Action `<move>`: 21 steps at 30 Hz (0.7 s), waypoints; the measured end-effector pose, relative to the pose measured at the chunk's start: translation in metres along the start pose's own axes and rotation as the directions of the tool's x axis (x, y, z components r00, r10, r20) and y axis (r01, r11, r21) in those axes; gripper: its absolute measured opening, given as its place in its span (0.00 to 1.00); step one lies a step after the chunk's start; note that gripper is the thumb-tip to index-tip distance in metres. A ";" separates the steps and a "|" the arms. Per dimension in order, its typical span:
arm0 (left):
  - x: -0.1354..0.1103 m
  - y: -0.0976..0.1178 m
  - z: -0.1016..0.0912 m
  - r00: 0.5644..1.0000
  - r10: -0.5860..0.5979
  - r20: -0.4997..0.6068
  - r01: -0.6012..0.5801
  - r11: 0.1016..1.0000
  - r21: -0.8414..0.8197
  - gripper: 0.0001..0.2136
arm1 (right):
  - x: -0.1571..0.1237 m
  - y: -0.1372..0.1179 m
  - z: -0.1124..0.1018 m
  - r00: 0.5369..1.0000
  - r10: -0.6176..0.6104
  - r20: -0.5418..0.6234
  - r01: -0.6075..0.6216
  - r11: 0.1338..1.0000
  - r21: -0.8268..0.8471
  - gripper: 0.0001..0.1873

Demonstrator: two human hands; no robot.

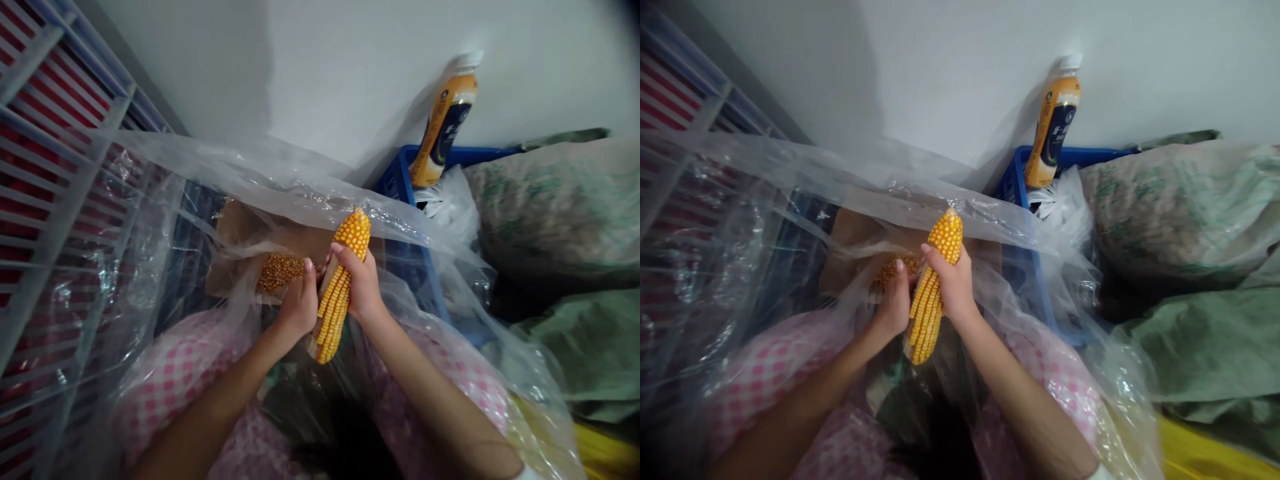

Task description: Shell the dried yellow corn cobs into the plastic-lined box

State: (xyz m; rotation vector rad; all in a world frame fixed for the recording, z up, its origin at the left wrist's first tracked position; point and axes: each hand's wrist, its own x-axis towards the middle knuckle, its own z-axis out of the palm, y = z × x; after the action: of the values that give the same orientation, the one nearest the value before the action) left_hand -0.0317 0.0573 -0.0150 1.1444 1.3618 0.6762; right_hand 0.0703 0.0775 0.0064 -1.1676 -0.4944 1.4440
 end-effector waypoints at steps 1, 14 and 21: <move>0.002 0.003 -0.002 1.000 -0.011 0.015 0.011 1.000 0.005 0.37 | 0.001 -0.001 0.001 1.000 -0.004 -0.017 0.004 1.000 0.012 0.16; 0.010 0.014 -0.007 0.999 -0.047 0.000 0.046 0.995 -0.089 0.31 | 0.002 0.011 0.003 0.981 -0.189 -0.052 0.176 0.965 -0.192 0.17; 0.006 0.004 0.007 0.983 0.033 -0.181 -0.035 0.999 -0.005 0.25 | -0.003 0.019 0.006 0.977 -0.200 -0.075 0.177 0.954 -0.241 0.16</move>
State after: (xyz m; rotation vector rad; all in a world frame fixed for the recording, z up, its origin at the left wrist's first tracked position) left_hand -0.0231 0.0626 -0.0153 1.1233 1.4932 0.8256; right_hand 0.0555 0.0712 -0.0061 -1.3324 -0.7013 1.1798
